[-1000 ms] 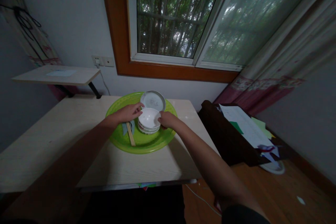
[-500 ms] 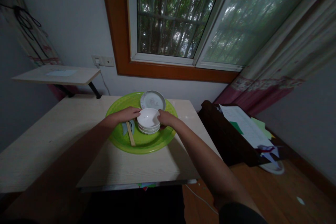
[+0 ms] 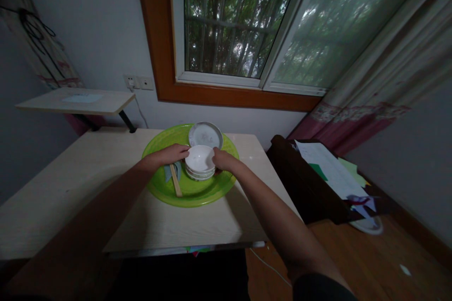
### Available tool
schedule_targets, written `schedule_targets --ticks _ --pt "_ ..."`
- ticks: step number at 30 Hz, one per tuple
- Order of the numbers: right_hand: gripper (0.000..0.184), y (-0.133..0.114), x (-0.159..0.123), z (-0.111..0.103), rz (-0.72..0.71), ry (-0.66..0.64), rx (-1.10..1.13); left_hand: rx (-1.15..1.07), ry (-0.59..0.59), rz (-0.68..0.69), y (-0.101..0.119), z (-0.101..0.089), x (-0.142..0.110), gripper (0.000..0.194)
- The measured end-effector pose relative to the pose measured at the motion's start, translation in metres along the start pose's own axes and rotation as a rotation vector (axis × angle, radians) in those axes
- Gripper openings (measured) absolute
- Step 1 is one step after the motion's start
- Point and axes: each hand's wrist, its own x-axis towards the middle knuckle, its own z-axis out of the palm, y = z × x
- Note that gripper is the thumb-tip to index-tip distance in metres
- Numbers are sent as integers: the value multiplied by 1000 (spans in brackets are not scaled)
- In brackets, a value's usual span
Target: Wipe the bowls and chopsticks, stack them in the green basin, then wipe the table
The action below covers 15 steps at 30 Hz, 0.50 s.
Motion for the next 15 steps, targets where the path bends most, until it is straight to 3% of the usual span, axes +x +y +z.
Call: schedule_targets --ticks 10,15 --pt "41 5 6 3 14 1 20 -77 -21 -35 -2 1 -2 30" --pt "42 6 7 1 14 4 -16 -259 -31 -123 -2 2 -7 49"
